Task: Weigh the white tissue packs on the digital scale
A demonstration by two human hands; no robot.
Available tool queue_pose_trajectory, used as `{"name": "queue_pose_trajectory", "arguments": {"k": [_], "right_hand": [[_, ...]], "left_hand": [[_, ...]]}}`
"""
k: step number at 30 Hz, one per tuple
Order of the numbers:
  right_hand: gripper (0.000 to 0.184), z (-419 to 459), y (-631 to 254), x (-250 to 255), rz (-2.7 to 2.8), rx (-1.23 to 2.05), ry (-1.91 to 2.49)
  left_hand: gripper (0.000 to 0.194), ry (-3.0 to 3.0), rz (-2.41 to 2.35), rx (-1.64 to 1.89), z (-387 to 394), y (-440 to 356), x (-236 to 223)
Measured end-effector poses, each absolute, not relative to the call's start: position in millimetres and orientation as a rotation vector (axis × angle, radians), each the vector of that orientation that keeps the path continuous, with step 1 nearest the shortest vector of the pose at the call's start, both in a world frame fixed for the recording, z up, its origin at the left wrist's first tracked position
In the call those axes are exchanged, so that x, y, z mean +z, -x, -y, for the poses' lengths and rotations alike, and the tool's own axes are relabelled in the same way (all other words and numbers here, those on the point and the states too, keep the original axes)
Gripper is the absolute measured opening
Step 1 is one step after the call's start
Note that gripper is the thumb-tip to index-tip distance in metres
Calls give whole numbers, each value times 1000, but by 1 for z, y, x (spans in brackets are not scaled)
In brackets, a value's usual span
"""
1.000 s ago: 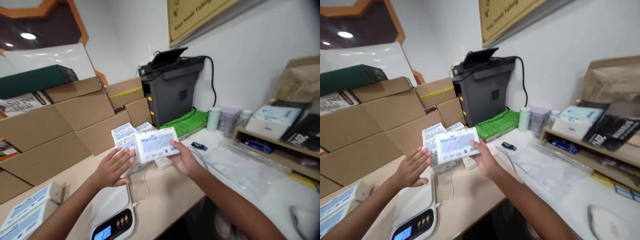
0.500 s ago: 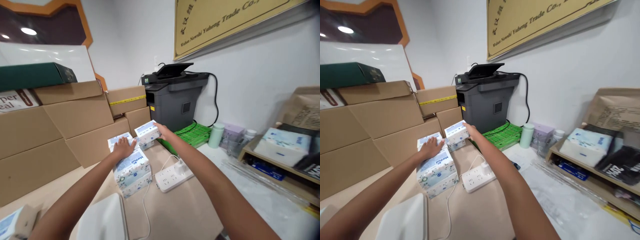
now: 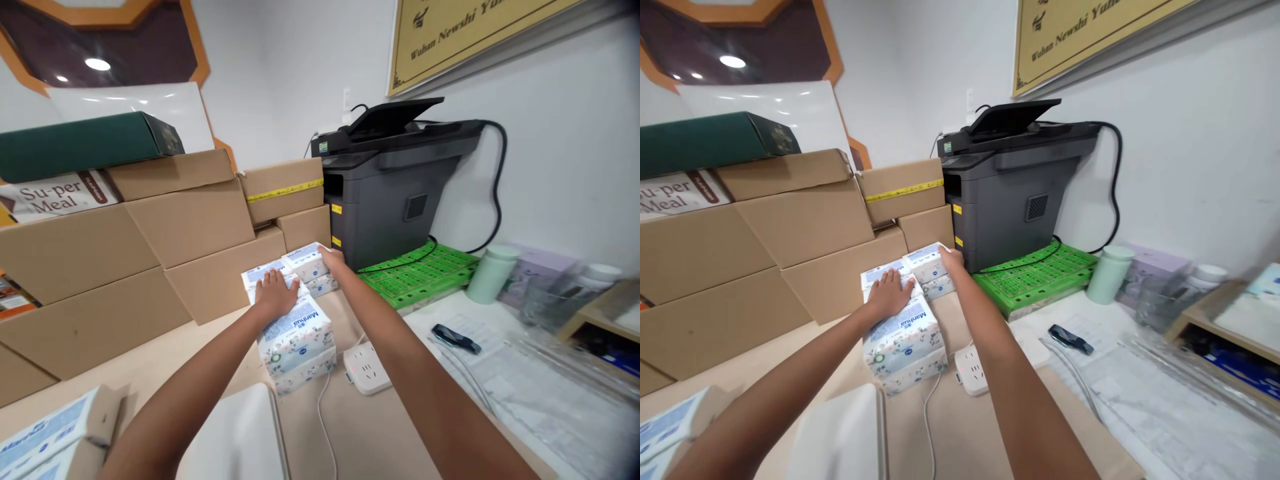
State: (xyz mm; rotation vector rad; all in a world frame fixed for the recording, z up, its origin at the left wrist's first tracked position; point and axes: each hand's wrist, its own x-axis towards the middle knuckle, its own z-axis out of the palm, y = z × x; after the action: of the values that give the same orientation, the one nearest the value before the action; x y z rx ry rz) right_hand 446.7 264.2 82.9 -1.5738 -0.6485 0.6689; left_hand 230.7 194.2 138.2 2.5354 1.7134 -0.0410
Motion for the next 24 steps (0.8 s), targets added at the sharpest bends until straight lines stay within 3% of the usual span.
{"name": "queue_pose_trajectory", "arguments": {"k": [4, 10, 18, 24], "right_hand": [[35, -259, -439, 87, 576, 597, 1763], [65, -230, -425, 110, 506, 478, 1816], [70, -191, -394, 153, 696, 185, 1614], [72, -137, -385, 126, 1021, -272, 1291]], "left_hand": [[92, -2527, -1714, -61, -195, -231, 141], [100, -2596, -1750, 14, -185, -231, 164], [107, -2499, -1707, 43, -161, -241, 151], [106, -2485, -1724, 55, -162, -244, 136]]}}
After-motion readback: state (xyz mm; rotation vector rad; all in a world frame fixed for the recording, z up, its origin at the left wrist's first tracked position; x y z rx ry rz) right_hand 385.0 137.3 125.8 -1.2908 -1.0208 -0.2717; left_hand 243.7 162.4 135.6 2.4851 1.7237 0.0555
